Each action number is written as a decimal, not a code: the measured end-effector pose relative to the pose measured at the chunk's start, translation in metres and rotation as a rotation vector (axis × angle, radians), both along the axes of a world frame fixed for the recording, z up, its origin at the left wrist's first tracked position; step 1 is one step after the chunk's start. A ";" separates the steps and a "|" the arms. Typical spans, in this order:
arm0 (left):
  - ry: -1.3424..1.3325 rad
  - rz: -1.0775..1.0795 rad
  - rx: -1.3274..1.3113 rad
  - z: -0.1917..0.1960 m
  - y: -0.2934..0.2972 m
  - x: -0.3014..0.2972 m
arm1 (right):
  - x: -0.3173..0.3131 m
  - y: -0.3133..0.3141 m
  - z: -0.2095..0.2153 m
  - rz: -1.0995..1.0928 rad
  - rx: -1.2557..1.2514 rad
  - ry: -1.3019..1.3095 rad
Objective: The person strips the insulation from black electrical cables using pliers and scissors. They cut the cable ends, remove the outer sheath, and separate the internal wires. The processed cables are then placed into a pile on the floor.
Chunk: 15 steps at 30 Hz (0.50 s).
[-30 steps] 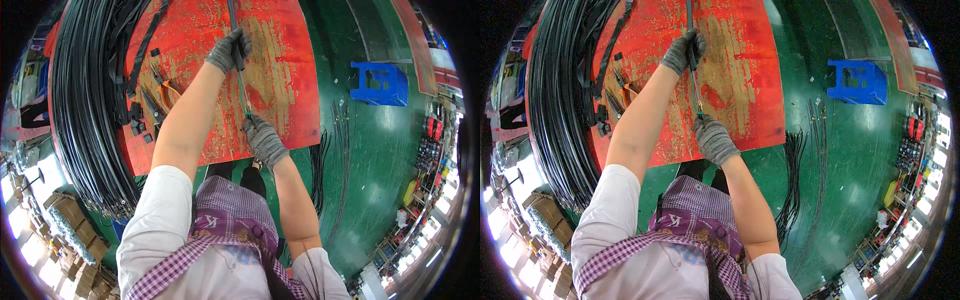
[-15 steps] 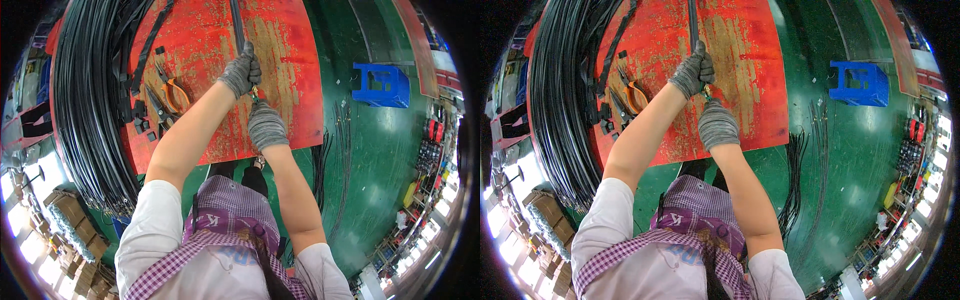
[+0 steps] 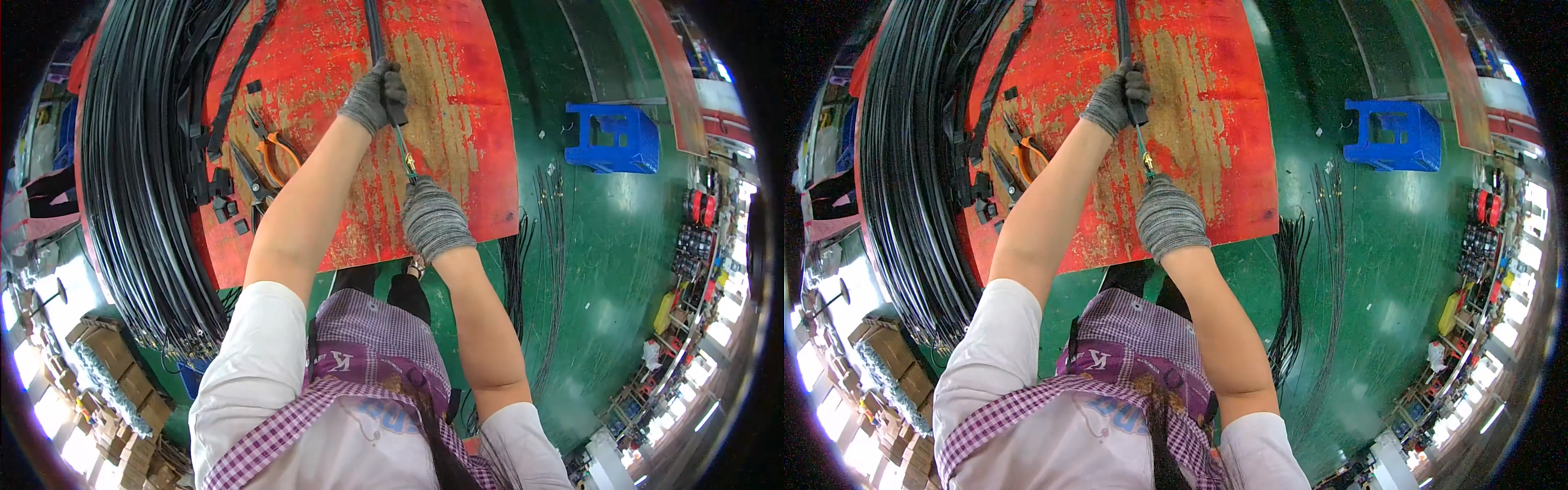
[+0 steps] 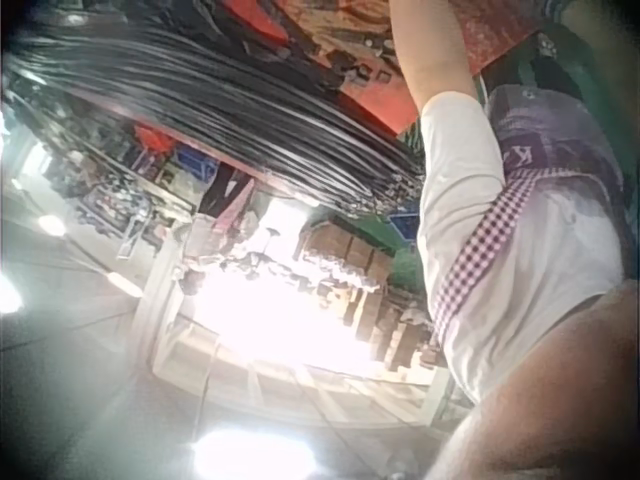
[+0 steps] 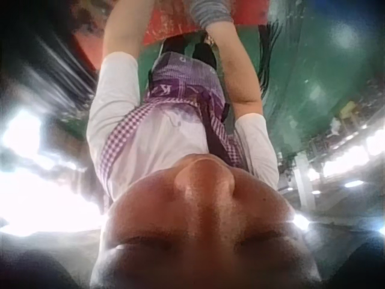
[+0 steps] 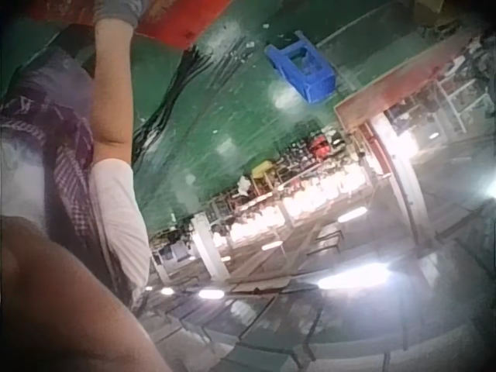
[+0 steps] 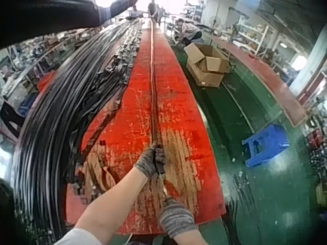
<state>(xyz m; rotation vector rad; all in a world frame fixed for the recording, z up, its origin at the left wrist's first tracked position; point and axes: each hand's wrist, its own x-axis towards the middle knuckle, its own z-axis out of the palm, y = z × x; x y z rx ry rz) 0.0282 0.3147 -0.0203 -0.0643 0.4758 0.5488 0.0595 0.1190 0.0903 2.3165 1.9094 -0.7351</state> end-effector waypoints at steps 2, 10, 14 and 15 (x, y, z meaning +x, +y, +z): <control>-0.026 -0.057 -0.026 0.005 -0.010 0.002 | 0.004 -0.001 0.004 0.022 0.010 0.011; 0.252 -0.118 0.003 0.039 -0.047 0.006 | 0.005 0.006 -0.024 -0.071 -0.083 0.018; 0.224 -0.174 0.063 0.036 -0.043 -0.001 | 0.001 0.015 -0.007 -0.210 -0.161 0.043; 0.288 -0.190 0.069 0.040 -0.041 0.003 | 0.003 0.012 -0.002 -0.202 -0.142 0.029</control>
